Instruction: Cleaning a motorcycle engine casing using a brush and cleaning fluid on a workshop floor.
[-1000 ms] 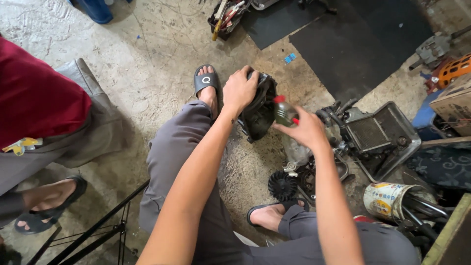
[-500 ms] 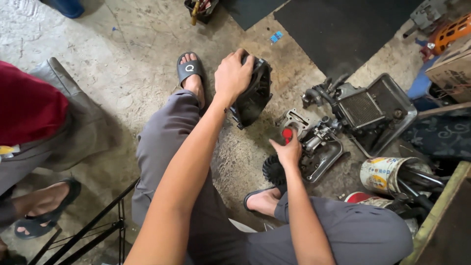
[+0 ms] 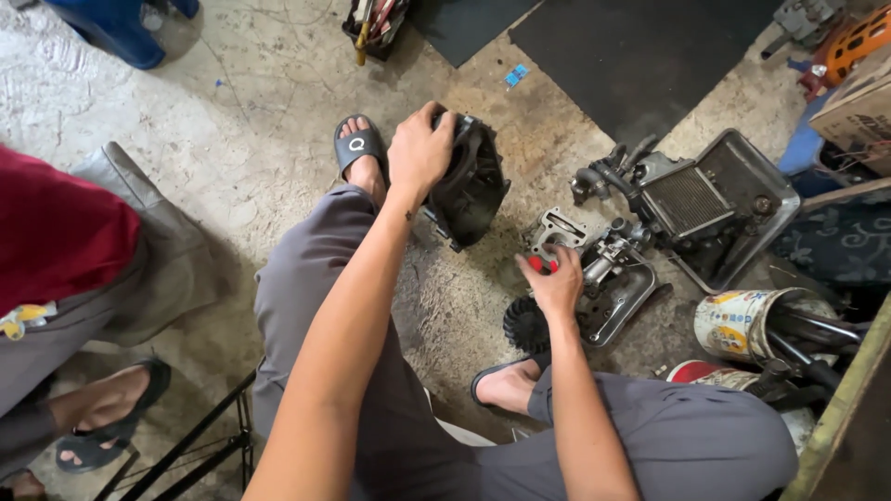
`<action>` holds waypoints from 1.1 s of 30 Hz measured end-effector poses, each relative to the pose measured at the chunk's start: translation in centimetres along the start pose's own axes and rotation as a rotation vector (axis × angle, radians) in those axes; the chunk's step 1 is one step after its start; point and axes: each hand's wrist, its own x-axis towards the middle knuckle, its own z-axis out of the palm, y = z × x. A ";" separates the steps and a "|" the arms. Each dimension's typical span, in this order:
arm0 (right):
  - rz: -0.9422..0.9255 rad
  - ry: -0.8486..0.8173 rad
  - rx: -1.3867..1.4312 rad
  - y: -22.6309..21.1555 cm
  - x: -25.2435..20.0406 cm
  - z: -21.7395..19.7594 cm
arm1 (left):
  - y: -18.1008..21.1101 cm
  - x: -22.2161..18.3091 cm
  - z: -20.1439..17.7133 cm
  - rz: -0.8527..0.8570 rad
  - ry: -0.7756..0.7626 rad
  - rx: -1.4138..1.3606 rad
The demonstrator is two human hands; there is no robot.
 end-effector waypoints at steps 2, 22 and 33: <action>-0.041 0.050 0.006 -0.4 0.9 -0.6 | -0.1 0.0 -0.3 -0.004 0.005 -0.007; -0.181 -0.039 0.750 -16.5 4.3 -5.2 | -0.2 -0.5 -1.1 -0.036 0.011 -0.053; -0.533 0.198 0.565 -19.7 3.4 -1.1 | -0.3 -0.4 -0.7 -0.014 0.003 -0.027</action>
